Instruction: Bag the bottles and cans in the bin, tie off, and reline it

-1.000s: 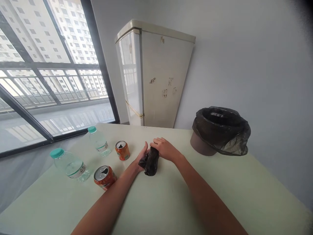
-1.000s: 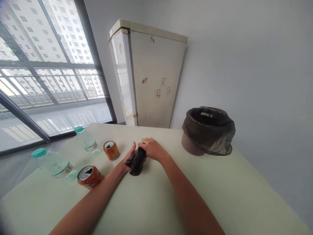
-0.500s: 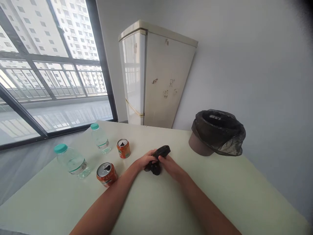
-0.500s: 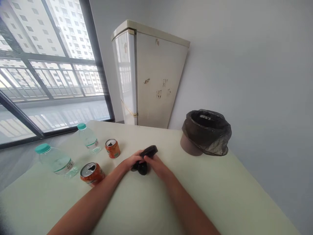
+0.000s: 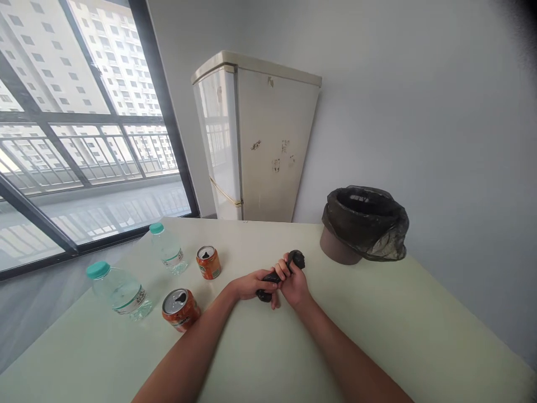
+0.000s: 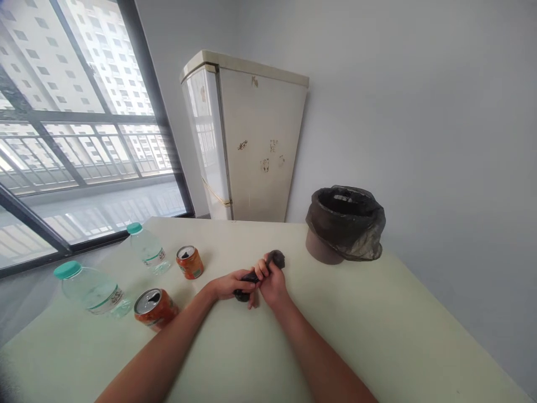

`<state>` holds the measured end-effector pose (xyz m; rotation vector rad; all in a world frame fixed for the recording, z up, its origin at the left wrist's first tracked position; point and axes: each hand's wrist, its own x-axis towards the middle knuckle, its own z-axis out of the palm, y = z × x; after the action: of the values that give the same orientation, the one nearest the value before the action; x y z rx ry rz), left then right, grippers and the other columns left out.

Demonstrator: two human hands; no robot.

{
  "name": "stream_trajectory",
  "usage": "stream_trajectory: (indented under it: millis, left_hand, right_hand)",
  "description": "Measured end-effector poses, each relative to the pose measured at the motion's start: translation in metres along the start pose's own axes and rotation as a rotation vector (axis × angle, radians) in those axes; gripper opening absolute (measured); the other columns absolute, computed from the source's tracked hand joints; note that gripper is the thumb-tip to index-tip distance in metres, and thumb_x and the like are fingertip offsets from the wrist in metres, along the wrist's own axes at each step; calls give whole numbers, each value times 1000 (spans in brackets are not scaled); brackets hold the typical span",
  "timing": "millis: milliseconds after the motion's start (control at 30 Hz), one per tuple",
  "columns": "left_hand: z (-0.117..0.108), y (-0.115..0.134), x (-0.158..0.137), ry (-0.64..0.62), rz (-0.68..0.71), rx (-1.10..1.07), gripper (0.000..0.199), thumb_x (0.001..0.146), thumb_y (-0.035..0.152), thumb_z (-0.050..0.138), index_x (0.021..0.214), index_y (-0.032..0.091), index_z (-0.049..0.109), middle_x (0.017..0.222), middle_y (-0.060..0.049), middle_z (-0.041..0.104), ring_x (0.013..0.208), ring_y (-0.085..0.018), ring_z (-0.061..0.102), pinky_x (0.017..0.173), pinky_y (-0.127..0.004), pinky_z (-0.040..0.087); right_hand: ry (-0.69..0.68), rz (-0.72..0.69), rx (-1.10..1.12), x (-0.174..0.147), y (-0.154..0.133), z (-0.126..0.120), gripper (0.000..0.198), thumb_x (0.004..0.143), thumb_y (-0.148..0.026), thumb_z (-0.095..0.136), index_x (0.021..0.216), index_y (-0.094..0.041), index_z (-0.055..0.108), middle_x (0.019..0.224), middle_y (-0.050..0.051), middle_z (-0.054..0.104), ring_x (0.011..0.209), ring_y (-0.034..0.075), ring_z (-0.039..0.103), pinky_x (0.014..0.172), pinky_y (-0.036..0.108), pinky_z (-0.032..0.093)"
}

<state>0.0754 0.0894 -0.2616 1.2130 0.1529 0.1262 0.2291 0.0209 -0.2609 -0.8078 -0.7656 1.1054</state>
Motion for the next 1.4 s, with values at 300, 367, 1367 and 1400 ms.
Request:
stream_trajectory:
  millis: [300, 367, 1367, 1400]
  left_hand:
    - [-5, 4, 3, 115, -76, -231, 52, 93, 66, 66, 89, 15, 54, 68, 6, 39, 44, -3, 24, 40, -18, 14]
    - [-8, 2, 4, 152, -81, -285, 67, 89, 82, 56, 87, 15, 55, 66, 4, 44, 43, -4, 28, 38, -18, 14]
    - [-15, -4, 8, 241, 82, -316, 64, 91, 75, 61, 116, 17, 62, 82, -3, 64, 58, -14, 58, 52, -25, 44]
    - [-15, -3, 8, 227, 87, -310, 61, 92, 74, 61, 116, 17, 62, 84, -4, 65, 60, -14, 59, 54, -25, 44]
  right_hand:
    - [-119, -169, -300, -4, -8, 0, 27, 83, -32, 65, 108, -25, 63, 86, 1, 51, 83, 21, 51, 84, 36, 45]
    - [-212, -210, -433, -8, -12, 0, 33, 77, -32, 69, 109, -23, 71, 97, 4, 54, 94, 24, 52, 92, 40, 46]
    - [-115, -112, -567, -30, -53, 9, 22, 92, -33, 64, 80, -24, 49, 140, 12, 68, 133, 32, 61, 119, 56, 39]
    - [-153, -144, -676, -39, -64, 10, 8, 94, -29, 59, 90, -24, 55, 140, 11, 68, 134, 31, 61, 119, 56, 41]
